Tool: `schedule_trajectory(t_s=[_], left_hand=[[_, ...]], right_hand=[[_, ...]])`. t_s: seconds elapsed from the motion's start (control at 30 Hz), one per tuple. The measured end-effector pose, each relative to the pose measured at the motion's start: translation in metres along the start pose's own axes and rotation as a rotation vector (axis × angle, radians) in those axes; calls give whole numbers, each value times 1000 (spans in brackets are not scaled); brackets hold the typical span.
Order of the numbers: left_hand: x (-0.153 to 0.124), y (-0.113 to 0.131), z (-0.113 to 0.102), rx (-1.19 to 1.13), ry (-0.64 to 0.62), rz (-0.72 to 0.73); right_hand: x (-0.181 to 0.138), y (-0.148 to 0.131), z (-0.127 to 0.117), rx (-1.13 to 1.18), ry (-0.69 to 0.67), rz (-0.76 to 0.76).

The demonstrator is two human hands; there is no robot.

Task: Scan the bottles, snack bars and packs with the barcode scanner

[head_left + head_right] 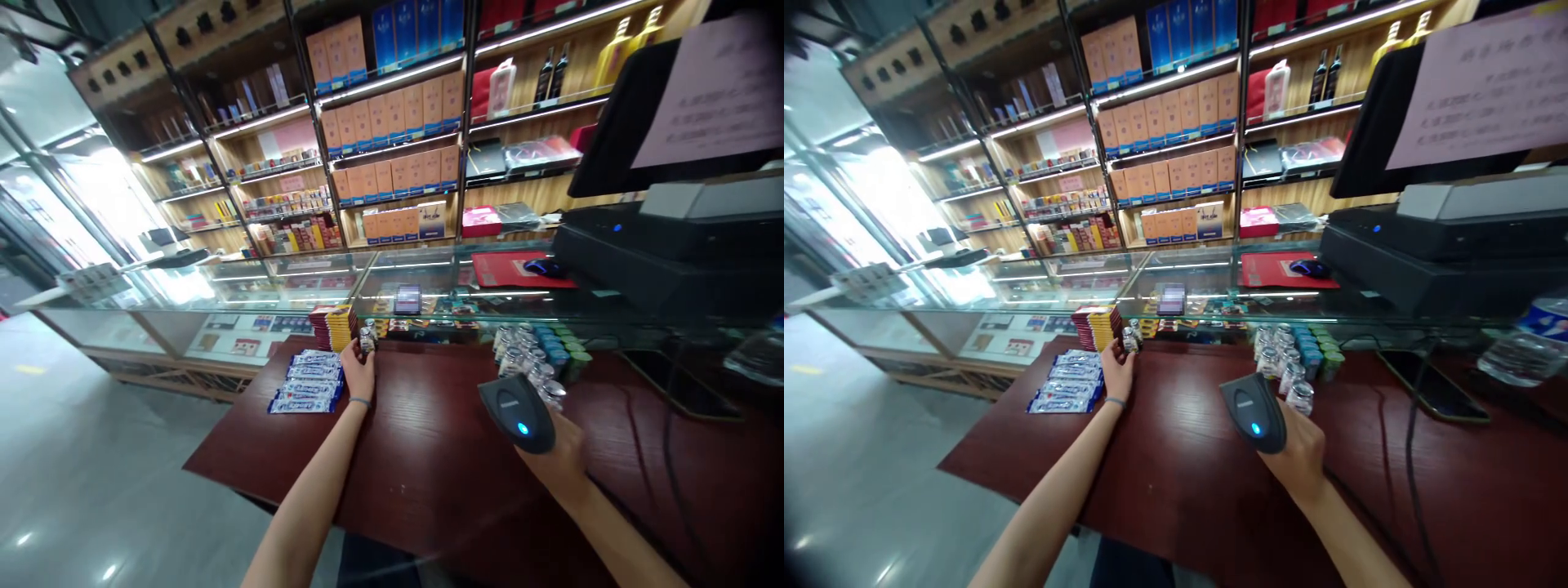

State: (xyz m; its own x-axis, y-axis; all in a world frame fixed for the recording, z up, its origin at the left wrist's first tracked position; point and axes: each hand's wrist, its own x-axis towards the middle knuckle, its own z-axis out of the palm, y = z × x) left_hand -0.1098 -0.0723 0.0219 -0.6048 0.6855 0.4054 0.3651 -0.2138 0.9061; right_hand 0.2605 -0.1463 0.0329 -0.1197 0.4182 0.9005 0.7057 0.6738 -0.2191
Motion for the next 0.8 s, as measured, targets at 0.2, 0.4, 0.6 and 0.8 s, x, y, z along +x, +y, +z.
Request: schedule_trajectory(t_s=[0.2, 0.4, 0.6, 0.8], left_hand=[[7, -2, 7, 81, -56, 49], [14, -7, 21, 214, -150, 101], [17, -12, 23, 201, -140, 161], [13, -8, 10, -59, -106, 73]], right_hand=[[12, -12, 2, -45, -19, -202], [12, -12, 3, -48, -25, -223], [15, -16, 2, -52, -37, -220], [13, -16, -4, -30, -25, -211]])
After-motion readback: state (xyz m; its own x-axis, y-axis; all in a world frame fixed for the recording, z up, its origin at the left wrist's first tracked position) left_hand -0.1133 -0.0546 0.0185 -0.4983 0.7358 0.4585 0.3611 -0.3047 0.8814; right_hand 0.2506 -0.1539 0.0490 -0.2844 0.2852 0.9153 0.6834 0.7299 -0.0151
